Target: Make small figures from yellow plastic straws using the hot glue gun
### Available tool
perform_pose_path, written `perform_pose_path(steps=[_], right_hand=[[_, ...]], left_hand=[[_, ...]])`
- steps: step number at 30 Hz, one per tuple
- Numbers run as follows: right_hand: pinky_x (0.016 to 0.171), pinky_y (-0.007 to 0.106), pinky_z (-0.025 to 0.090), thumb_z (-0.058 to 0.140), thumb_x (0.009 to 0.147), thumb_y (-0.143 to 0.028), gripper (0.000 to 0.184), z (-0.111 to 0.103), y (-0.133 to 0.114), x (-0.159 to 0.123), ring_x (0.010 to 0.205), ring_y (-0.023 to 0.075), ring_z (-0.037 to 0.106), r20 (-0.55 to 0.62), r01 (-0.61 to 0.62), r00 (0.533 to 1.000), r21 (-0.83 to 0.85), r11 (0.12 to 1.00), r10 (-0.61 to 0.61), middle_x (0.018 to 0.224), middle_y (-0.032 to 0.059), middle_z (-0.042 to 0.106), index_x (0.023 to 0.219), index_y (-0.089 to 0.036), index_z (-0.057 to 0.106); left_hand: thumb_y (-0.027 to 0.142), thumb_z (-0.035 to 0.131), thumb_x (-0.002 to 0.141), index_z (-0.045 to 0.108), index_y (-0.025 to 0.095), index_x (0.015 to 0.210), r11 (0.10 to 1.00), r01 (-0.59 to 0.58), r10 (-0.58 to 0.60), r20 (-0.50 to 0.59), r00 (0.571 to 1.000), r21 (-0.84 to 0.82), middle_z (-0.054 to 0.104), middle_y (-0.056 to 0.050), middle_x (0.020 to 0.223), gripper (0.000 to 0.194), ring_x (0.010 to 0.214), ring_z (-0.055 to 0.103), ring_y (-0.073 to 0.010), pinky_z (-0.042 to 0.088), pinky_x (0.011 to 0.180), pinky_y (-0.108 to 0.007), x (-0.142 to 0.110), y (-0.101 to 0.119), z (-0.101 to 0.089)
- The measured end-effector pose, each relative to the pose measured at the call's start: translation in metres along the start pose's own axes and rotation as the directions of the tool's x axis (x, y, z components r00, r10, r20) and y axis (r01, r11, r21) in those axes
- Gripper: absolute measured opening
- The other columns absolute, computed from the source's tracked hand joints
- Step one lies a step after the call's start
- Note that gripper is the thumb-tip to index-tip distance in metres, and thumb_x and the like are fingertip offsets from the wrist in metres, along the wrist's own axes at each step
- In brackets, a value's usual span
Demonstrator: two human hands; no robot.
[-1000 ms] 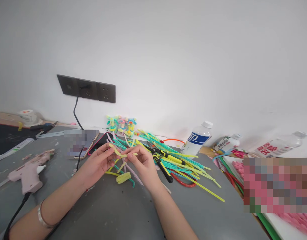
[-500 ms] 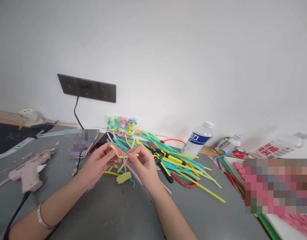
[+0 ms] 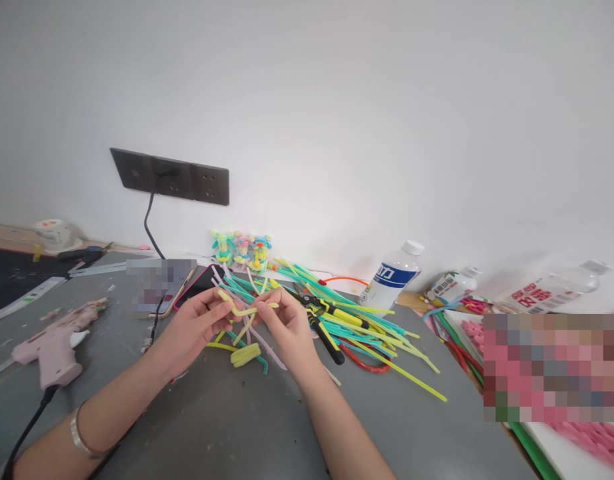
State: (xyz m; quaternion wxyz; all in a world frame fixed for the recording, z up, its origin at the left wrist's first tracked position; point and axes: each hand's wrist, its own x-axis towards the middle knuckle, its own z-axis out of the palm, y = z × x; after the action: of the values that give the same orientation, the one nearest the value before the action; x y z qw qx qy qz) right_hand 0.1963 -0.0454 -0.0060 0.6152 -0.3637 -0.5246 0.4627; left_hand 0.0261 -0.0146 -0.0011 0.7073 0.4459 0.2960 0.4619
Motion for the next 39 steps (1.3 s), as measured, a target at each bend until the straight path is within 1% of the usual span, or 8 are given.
perform_pose_path(steps=[6, 14, 19, 23, 27, 34, 37, 39], right_hand=[[0.062, 0.026, 0.048, 0.071, 0.086, -0.041, 0.033, -0.001, 0.001, 0.001, 0.062, 0.0113, 0.056, 0.009, 0.006, 1.000, 0.027, 1.000, -0.006, 0.079, -0.0001, 0.061, 0.068, -0.019, 0.053], [0.063, 0.025, 0.044, 0.070, 0.086, -0.040, 0.033, 0.001, 0.003, 0.000, 0.062, 0.0115, 0.054, -0.009, -0.011, 1.000, 0.040, 0.999, 0.011, 0.073, -0.0009, 0.060, 0.067, -0.020, 0.053], [0.062, 0.026, 0.044, 0.072, 0.084, -0.040, 0.033, 0.001, 0.003, -0.001, 0.059, 0.0108, 0.054, -0.023, -0.005, 1.000, 0.043, 0.999, 0.006, 0.074, -0.0009, 0.060, 0.067, -0.019, 0.054], [0.060, 0.026, 0.046, 0.074, 0.083, -0.041, 0.035, 0.001, 0.002, 0.000, 0.058, 0.0114, 0.056, -0.008, -0.009, 1.000, 0.012, 1.000, 0.009, 0.071, -0.0007, 0.060, 0.065, -0.019, 0.053], [0.057, 0.026, 0.048, 0.074, 0.082, -0.042, 0.036, 0.002, 0.002, 0.000, 0.058, 0.0123, 0.057, 0.026, -0.007, 1.000, -0.007, 1.000, 0.008, 0.069, 0.0000, 0.061, 0.064, -0.019, 0.053], [0.060, 0.027, 0.047, 0.075, 0.080, -0.045, 0.037, 0.003, 0.006, -0.001, 0.059, 0.0126, 0.056, 0.050, -0.101, 0.994, -0.025, 0.995, 0.102, 0.069, -0.0002, 0.061, 0.067, -0.020, 0.053], [0.060, 0.027, 0.043, 0.076, 0.080, -0.046, 0.035, -0.001, 0.006, -0.001, 0.061, 0.0128, 0.053, 0.092, -0.131, 0.986, -0.105, 0.986, 0.140, 0.067, -0.0015, 0.057, 0.071, -0.019, 0.056], [0.061, 0.027, 0.041, 0.076, 0.080, -0.044, 0.032, -0.004, 0.005, -0.001, 0.064, 0.0128, 0.050, 0.133, -0.114, 0.982, -0.170, 0.979, 0.137, 0.070, -0.0014, 0.054, 0.071, -0.019, 0.058]], left_hand=[[0.030, 0.086, 0.070, 0.068, 0.014, 0.077, 1.000, 0.003, -0.003, 0.013, 1.000, 0.024, 0.070, -0.001, 0.076, 0.025, 0.071, 0.061, -0.0104, 0.051, 0.062, -0.018, -0.001, 0.001, 0.002], [0.030, 0.086, 0.069, 0.068, 0.015, 0.074, 0.999, -0.026, 0.027, -0.032, 0.999, 0.018, 0.070, 0.000, 0.072, 0.024, 0.068, 0.061, -0.0098, 0.051, 0.064, -0.019, -0.002, 0.002, 0.002], [0.029, 0.082, 0.072, 0.065, 0.015, 0.075, 0.980, -0.067, 0.070, -0.011, 0.997, 0.186, 0.070, -0.001, 0.072, 0.022, 0.070, 0.064, -0.0121, 0.052, 0.066, -0.021, -0.001, 0.001, -0.002], [0.029, 0.076, 0.077, 0.064, 0.015, 0.079, 0.928, -0.139, 0.132, 0.046, 0.990, 0.345, 0.070, -0.003, 0.076, 0.018, 0.074, 0.065, -0.0148, 0.052, 0.068, -0.024, -0.001, 0.000, -0.004], [0.030, 0.070, 0.081, 0.064, 0.015, 0.081, 0.886, -0.165, 0.147, 0.075, 0.986, 0.433, 0.068, -0.004, 0.079, 0.016, 0.076, 0.065, -0.0167, 0.052, 0.070, -0.026, -0.001, 0.000, -0.005], [0.024, 0.069, 0.078, 0.065, 0.016, 0.077, 0.877, -0.087, 0.022, 0.140, 0.990, 0.473, 0.068, -0.001, 0.075, 0.009, 0.074, 0.066, -0.0164, 0.053, 0.071, -0.027, 0.001, -0.001, -0.006], [0.020, 0.071, 0.076, 0.065, 0.016, 0.075, 0.889, 0.018, -0.103, 0.162, 0.981, 0.457, 0.067, 0.000, 0.069, 0.007, 0.069, 0.065, -0.0150, 0.052, 0.069, -0.026, 0.000, -0.002, -0.007], [0.019, 0.072, 0.074, 0.064, 0.015, 0.075, 0.895, 0.111, -0.213, 0.194, 0.958, 0.432, 0.067, 0.000, 0.066, 0.009, 0.064, 0.063, -0.0134, 0.051, 0.065, -0.026, -0.001, -0.003, -0.006]])
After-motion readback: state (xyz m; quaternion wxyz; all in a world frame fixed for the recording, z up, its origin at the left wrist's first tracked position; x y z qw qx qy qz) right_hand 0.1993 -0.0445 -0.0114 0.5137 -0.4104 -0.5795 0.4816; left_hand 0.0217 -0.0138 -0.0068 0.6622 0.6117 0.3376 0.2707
